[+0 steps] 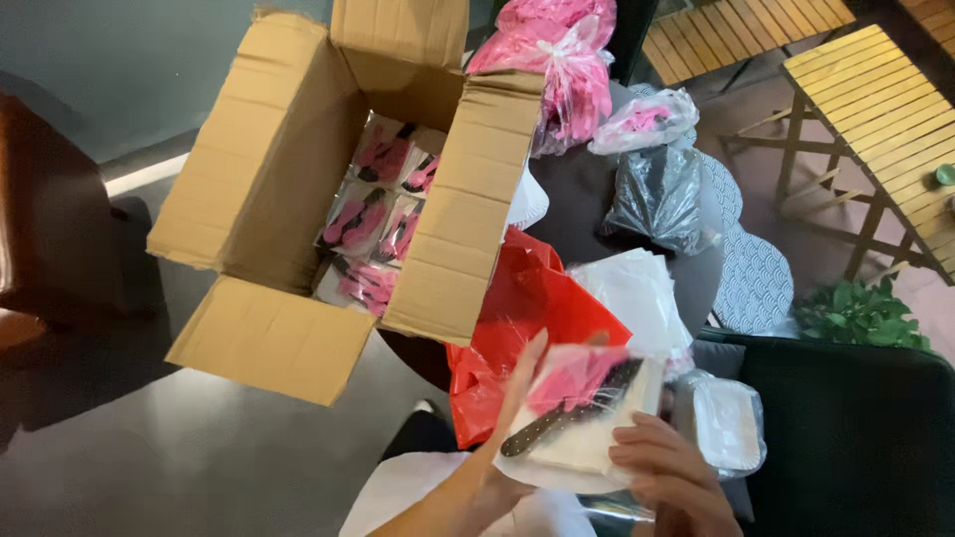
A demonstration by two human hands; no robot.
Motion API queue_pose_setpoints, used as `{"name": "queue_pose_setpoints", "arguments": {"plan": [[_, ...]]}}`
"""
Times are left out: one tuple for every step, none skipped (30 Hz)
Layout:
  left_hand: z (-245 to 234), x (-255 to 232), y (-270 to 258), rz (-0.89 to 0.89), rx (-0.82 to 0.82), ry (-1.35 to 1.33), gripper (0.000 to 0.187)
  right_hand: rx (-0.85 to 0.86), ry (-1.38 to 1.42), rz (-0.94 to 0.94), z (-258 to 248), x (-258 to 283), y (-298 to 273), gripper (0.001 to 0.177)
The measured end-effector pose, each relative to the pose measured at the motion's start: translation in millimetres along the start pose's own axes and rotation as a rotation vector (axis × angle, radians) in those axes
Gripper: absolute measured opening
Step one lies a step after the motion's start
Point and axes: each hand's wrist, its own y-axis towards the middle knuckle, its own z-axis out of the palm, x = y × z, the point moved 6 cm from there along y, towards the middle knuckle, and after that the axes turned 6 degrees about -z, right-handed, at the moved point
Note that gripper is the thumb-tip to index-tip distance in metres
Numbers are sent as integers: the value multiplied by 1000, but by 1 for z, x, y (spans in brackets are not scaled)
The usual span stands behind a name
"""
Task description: The person organizes cutlery sets by picking up pre-packaged utensils from a large cardboard box, placing them into smaller white paper bags, and then arranging the bags on a table.
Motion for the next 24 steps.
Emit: {"name": "queue_pose_setpoints", "arguments": {"plan": [[-12, 13, 13, -279, -328, -160, 89, 28, -63, 31, -6, -2, -9, 30], [-19, 26, 18, -545, -650, -318, 76, 57, -132, 56, -13, -5, -17, 26], [-32, 36, 23, -538, -641, -320, 76, 60, -139, 47, -19, -8, -20, 26], [-45, 49, 26, -551, -667, -455, 68, 44, -225, 32, -24, -9, -23, 26], [-56, 61, 30, -565, -691, -590, 60, 26, -310, 17, -30, -10, -26, 29], [-60, 60, 34, -561, -683, -586, 60, 24, -313, 7, -31, -15, -31, 29], [-71, 57, 35, -547, -768, -458, 66, -53, -377, -15, -36, -18, -36, 41], [-81, 53, 35, -533, -853, -327, 73, -132, -439, -33, -40, -21, -42, 54], [-71, 45, 40, -531, -847, -322, 73, -137, -440, -39, -42, -10, -41, 54], [-57, 40, 47, -510, -771, -443, 67, -147, -502, 210, -47, -13, -43, 42], [-43, 34, 54, -490, -693, -561, 62, -157, -559, 459, -53, -14, -49, 33], [-47, 35, 56, -489, -689, -557, 62, -160, -559, 455, -43, -22, -54, 33], [-49, 38, 59, -496, -664, -643, 59, -290, -578, 365, -39, -23, -57, 18], [-51, 40, 62, -503, -638, -729, 57, -420, -594, 274, -34, -25, -61, 8], [-52, 39, 66, -502, -635, -725, 57, -424, -593, 270, -48, -40, -79, 8], [-53, 38, 68, -505, -655, -681, 56, -198, -424, 531, -51, -73, -101, 22], [-55, 38, 69, -507, -676, -637, 55, 26, -246, 780, -51, -101, -129, 42], [-55, 38, 71, -509, -676, -638, 55, 25, -246, 783, -38, -97, -132, 42], [-56, 38, 72, -486, -701, -599, 57, -22, -44, 856, -22, -95, -140, 33], [-58, 37, 73, -465, -726, -560, 59, -73, 160, 927, -4, -92, -148, 28], [-57, 39, 71, -470, -728, -561, 59, -76, 161, 931, 10, -92, -133, 28], [-58, 38, 70, -449, -752, -528, 62, -30, -327, 500, 15, -73, -99, 29], [-58, 38, 69, -427, -776, -494, 65, 6, -789, 40, 32, -48, -73, 33], [-51, 34, 71, -434, -778, -497, 65, 6, -791, 47, 38, -43, -59, 33]]}}
